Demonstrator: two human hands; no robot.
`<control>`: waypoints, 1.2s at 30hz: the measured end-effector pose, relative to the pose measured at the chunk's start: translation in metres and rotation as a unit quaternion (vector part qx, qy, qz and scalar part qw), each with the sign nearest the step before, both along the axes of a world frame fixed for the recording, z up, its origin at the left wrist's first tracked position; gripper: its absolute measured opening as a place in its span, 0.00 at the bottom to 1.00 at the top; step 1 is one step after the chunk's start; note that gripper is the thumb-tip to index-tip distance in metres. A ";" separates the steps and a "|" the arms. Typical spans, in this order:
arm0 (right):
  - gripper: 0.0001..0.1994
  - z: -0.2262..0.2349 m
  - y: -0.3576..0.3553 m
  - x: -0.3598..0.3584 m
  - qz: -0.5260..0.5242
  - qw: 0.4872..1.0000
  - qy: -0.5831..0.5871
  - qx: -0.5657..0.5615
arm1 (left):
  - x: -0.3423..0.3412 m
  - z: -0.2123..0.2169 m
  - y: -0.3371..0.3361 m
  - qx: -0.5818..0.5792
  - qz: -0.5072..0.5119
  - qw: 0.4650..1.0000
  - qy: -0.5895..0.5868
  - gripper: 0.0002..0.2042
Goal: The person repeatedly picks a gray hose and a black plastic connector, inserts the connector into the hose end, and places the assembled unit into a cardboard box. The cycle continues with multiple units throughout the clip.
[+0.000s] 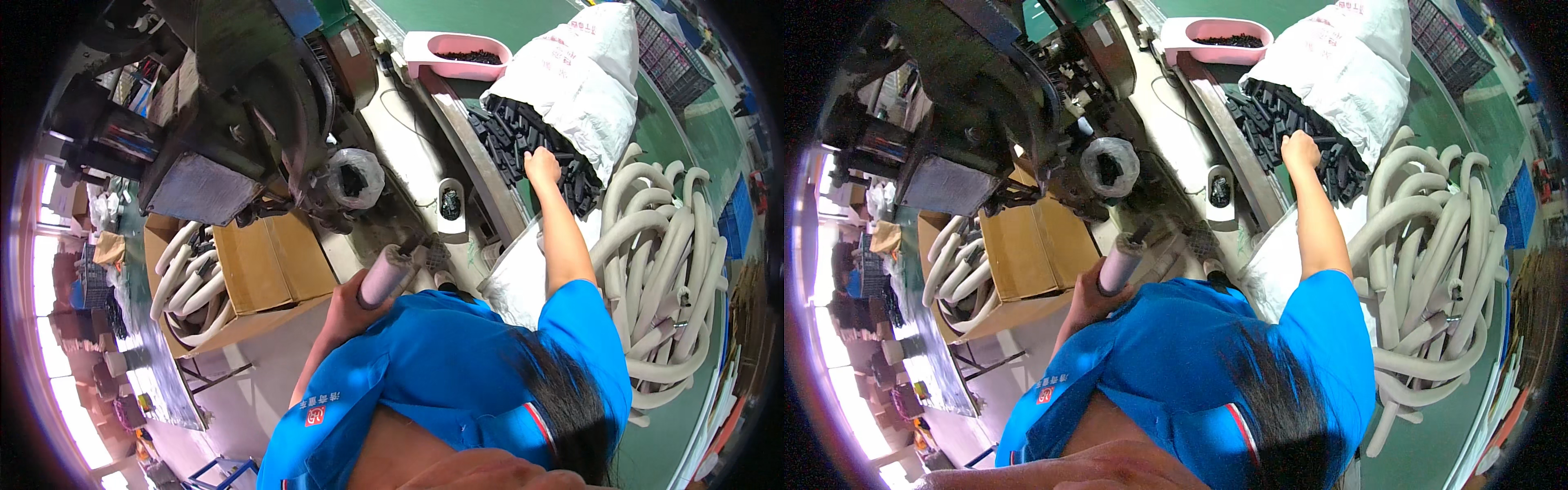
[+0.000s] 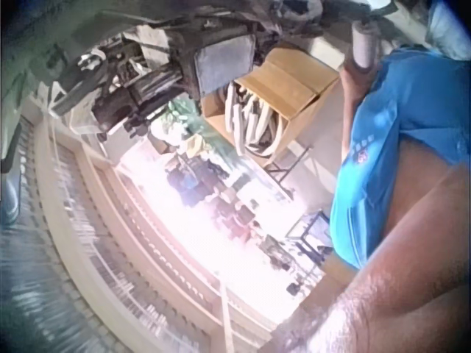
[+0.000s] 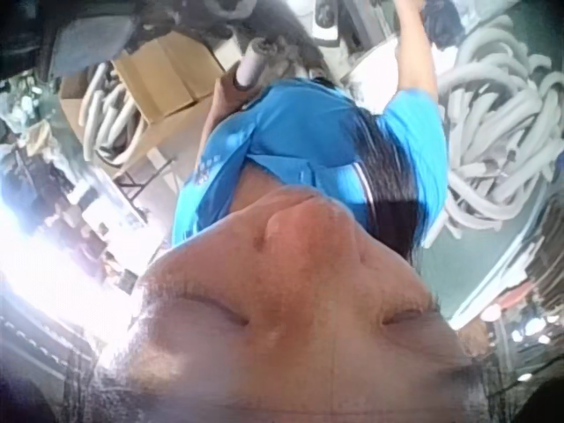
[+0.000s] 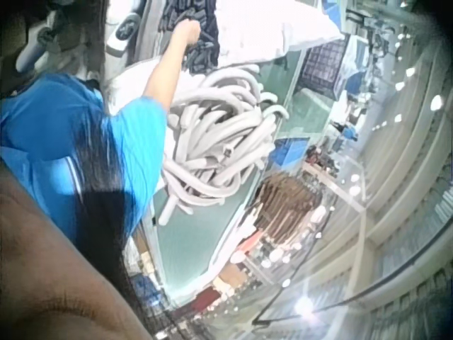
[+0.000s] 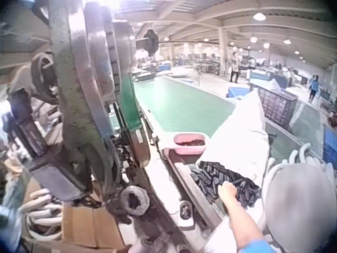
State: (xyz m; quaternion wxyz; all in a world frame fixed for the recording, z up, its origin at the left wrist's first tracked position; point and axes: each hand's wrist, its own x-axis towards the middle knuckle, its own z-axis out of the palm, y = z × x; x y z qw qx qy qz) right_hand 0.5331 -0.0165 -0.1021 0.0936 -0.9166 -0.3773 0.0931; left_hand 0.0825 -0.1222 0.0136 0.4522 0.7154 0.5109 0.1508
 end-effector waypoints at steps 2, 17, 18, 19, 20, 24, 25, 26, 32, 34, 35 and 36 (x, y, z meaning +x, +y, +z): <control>0.18 -0.003 0.008 0.004 -0.009 1.000 0.005 -0.019 | 0.006 0.005 0.000 0.017 -0.020 1.000 0.009 0.23; 0.03 0.031 -0.070 -0.029 0.032 0.502 0.747 0.435 | 0.001 0.004 0.000 0.010 0.007 1.000 -0.009 0.23; 0.05 0.042 -0.072 -0.034 0.061 0.501 0.758 0.413 | 0.002 0.003 0.000 0.013 0.002 1.000 -0.014 0.23; 0.14 0.044 -0.070 -0.040 0.122 0.492 0.754 0.417 | 0.003 0.003 0.002 0.018 -0.005 1.000 -0.018 0.22; 0.16 0.050 -0.068 -0.045 0.140 0.473 0.766 0.412 | 0.005 0.003 0.004 0.023 -0.013 0.999 -0.023 0.22; 0.24 0.059 -0.065 -0.048 0.111 0.388 0.799 0.446 | 0.006 0.001 0.006 0.037 -0.030 0.998 -0.035 0.22; 0.25 0.056 -0.064 -0.041 0.102 0.355 0.815 0.447 | 0.006 0.002 0.007 0.041 -0.030 0.998 -0.030 0.21; 0.24 0.050 -0.064 -0.035 0.047 0.389 0.796 0.462 | 0.005 0.003 0.006 0.044 -0.029 0.998 -0.024 0.21; 0.12 0.096 -0.076 -0.088 0.036 0.616 0.677 0.402 | 0.006 0.013 0.004 0.054 -0.015 0.998 -0.031 0.18; 0.10 0.124 -0.080 -0.129 0.141 0.630 0.656 0.391 | 0.005 0.013 0.002 0.060 -0.008 0.997 -0.038 0.17; 0.09 0.133 -0.082 -0.146 0.169 0.620 0.668 0.375 | 0.004 0.013 0.002 0.060 -0.006 0.997 -0.042 0.17; 0.09 0.139 -0.081 -0.161 0.175 0.616 0.682 0.354 | 0.002 0.012 0.002 0.062 -0.003 0.997 -0.046 0.17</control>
